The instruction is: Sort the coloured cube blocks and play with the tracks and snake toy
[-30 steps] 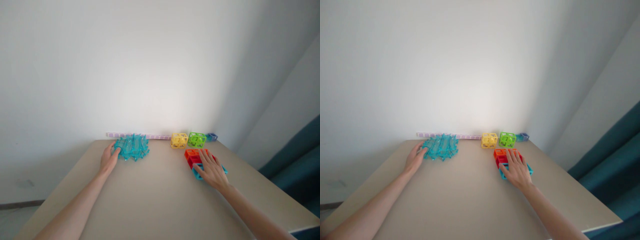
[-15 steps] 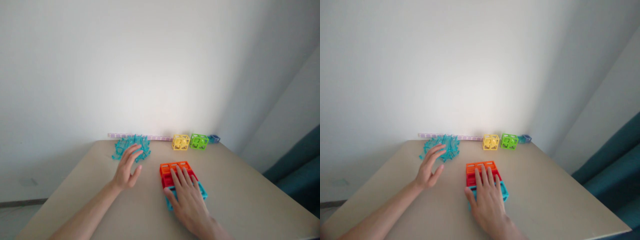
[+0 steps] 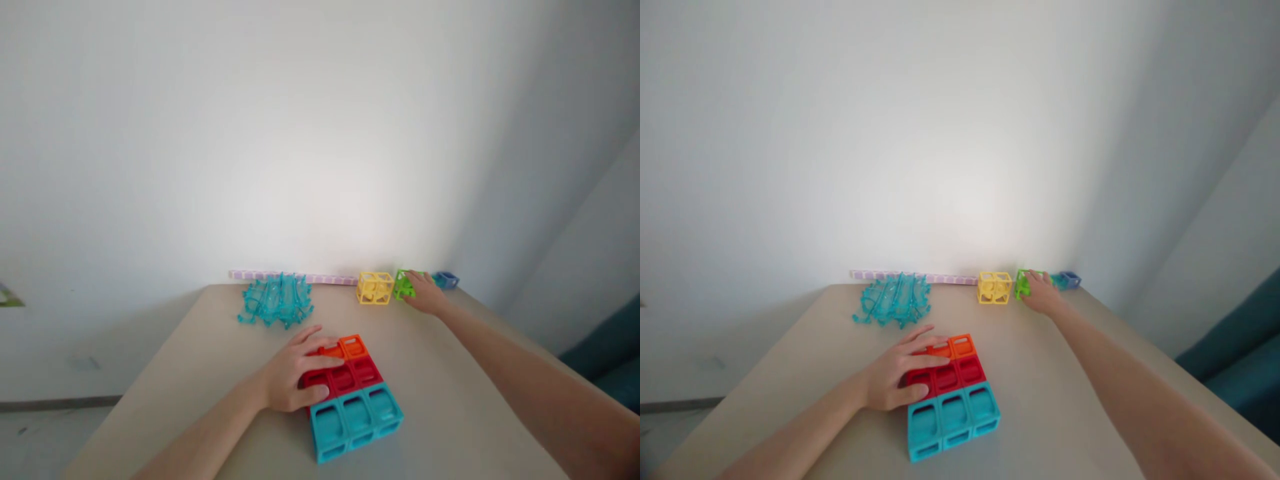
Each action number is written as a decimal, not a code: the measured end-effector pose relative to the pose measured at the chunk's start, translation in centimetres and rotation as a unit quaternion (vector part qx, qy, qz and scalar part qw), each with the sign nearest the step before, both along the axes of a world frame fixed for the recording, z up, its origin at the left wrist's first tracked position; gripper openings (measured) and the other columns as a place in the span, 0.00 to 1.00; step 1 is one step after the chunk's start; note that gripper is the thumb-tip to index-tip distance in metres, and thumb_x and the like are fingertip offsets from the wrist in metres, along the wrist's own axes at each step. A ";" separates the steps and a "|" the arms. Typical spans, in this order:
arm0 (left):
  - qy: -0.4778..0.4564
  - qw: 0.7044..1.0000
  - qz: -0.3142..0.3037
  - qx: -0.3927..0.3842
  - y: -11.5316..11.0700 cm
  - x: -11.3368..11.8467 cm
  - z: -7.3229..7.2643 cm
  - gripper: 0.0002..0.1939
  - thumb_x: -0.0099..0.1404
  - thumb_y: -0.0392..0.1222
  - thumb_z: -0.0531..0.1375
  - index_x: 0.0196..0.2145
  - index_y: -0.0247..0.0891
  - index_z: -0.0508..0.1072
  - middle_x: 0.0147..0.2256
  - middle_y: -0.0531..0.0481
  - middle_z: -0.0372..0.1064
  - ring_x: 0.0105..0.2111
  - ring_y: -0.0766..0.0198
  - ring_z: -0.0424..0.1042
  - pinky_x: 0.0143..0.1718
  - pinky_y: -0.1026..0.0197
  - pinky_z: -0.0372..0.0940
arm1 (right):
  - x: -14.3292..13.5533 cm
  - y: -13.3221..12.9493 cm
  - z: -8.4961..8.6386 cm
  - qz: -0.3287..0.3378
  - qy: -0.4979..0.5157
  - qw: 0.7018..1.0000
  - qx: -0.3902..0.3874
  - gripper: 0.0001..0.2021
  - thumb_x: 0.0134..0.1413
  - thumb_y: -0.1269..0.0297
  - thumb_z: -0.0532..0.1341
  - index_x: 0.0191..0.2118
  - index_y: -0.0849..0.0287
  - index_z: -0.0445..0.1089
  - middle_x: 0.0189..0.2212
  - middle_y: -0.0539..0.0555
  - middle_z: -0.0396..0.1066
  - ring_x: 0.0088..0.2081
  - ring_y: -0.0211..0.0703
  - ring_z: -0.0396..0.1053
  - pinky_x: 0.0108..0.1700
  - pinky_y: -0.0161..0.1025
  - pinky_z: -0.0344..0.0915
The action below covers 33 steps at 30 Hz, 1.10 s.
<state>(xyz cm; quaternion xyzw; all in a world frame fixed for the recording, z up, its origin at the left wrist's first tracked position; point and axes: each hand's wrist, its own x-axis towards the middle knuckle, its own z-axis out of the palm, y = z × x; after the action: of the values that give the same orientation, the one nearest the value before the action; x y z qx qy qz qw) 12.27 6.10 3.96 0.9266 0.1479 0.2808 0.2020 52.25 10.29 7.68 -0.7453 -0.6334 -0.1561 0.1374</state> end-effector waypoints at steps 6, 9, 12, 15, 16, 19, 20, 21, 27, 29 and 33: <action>0.065 0.997 0.028 -0.038 0.7 -1.1 0.3 0.28 0.62 0.58 0.54 0.58 0.49 0.67 0.63 0.47 0.54 0.64 0.45 0.47 0.63 0.43 0.46 | -0.8 0.0 -2.8 0.039 0.005 0.998 0.042 0.34 0.49 0.68 0.58 0.64 0.62 0.53 0.57 0.64 0.62 0.58 0.61 0.55 0.55 0.55 0.54; 0.085 0.995 0.012 -0.054 0.9 -1.1 0.2 0.30 0.63 0.57 0.54 0.61 0.47 0.63 0.64 0.45 0.51 0.63 0.47 0.50 0.63 0.45 0.48 | -2.3 0.0 -3.0 0.068 0.013 0.996 0.063 0.32 0.50 0.66 0.58 0.63 0.54 0.56 0.55 0.59 0.65 0.55 0.58 0.57 0.54 0.52 0.54; 0.082 0.993 0.002 -0.088 1.0 -1.0 0.1 0.32 0.63 0.57 0.55 0.62 0.45 0.60 0.64 0.43 0.50 0.62 0.48 0.54 0.63 0.49 0.49 | -4.1 -0.2 -3.4 0.081 0.028 0.991 0.101 0.24 0.50 0.65 0.59 0.55 0.51 0.66 0.51 0.57 0.67 0.54 0.57 0.57 0.54 0.51 0.54; 0.066 0.991 -0.002 -0.118 1.0 -1.0 -0.1 0.34 0.62 0.56 0.57 0.63 0.44 0.57 0.63 0.43 0.52 0.61 0.49 0.55 0.63 0.50 0.50 | -6.1 -0.7 -4.1 0.069 0.057 0.982 0.167 0.16 0.52 0.66 0.57 0.48 0.58 0.71 0.45 0.61 0.69 0.53 0.59 0.56 0.53 0.53 0.54; 0.057 0.991 -0.003 -0.123 1.0 -1.0 -0.1 0.35 0.62 0.55 0.58 0.63 0.43 0.56 0.62 0.43 0.53 0.61 0.49 0.56 0.63 0.51 0.50 | -6.7 -0.9 -4.3 0.069 0.067 0.977 0.189 0.14 0.53 0.66 0.56 0.45 0.59 0.72 0.43 0.61 0.70 0.53 0.59 0.56 0.53 0.54 0.54; 0.030 0.991 -0.004 -0.132 1.0 -1.1 -0.2 0.34 0.62 0.53 0.59 0.62 0.42 0.57 0.60 0.42 0.56 0.59 0.51 0.58 0.61 0.52 0.53 | -8.0 -1.7 -4.6 0.102 0.092 0.964 0.227 0.10 0.55 0.68 0.55 0.38 0.59 0.73 0.37 0.59 0.71 0.50 0.55 0.59 0.53 0.52 0.54; 0.023 0.991 -0.002 -0.132 1.0 -1.2 -0.2 0.33 0.63 0.52 0.58 0.62 0.42 0.57 0.59 0.42 0.57 0.58 0.52 0.59 0.61 0.53 0.54 | -8.4 -2.0 -4.6 0.122 0.098 0.960 0.230 0.09 0.55 0.68 0.55 0.37 0.58 0.73 0.36 0.58 0.71 0.48 0.53 0.61 0.53 0.51 0.55; 0.018 0.991 0.003 -0.131 1.1 -1.2 -0.2 0.32 0.64 0.51 0.58 0.62 0.42 0.57 0.59 0.42 0.58 0.58 0.52 0.60 0.60 0.53 0.54 | -8.7 -2.2 -4.5 0.143 0.102 0.957 0.231 0.09 0.54 0.69 0.56 0.35 0.58 0.73 0.35 0.56 0.72 0.46 0.51 0.62 0.53 0.50 0.56; -0.013 0.986 0.059 -0.153 1.5 -1.3 -0.8 0.30 0.66 0.48 0.56 0.63 0.44 0.54 0.58 0.41 0.60 0.55 0.54 0.64 0.57 0.53 0.59 | -10.8 -3.2 -3.5 0.219 0.128 0.938 0.235 0.09 0.52 0.73 0.56 0.34 0.56 0.74 0.32 0.54 0.73 0.41 0.48 0.64 0.47 0.46 0.61; -0.027 0.985 0.063 -0.161 1.6 -1.2 -1.1 0.32 0.66 0.47 0.56 0.64 0.45 0.52 0.59 0.41 0.59 0.55 0.53 0.64 0.56 0.51 0.59 | -11.7 -3.7 -2.9 0.226 0.140 0.931 0.251 0.09 0.54 0.72 0.57 0.35 0.56 0.74 0.32 0.54 0.73 0.41 0.48 0.63 0.46 0.46 0.62; -0.084 0.979 0.058 -0.177 1.6 -1.0 -1.4 0.38 0.63 0.46 0.60 0.66 0.45 0.48 0.62 0.40 0.56 0.58 0.50 0.60 0.59 0.48 0.55 | -13.7 -5.1 -1.3 0.240 0.164 0.895 0.339 0.08 0.57 0.71 0.58 0.38 0.55 0.74 0.33 0.54 0.72 0.41 0.49 0.63 0.47 0.48 0.63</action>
<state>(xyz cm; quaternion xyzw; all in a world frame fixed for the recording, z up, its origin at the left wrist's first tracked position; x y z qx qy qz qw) 11.22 7.72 2.59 0.8393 0.2310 0.3378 0.3579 38.60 5.22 6.37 -0.4933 -0.6703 -0.1996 0.5172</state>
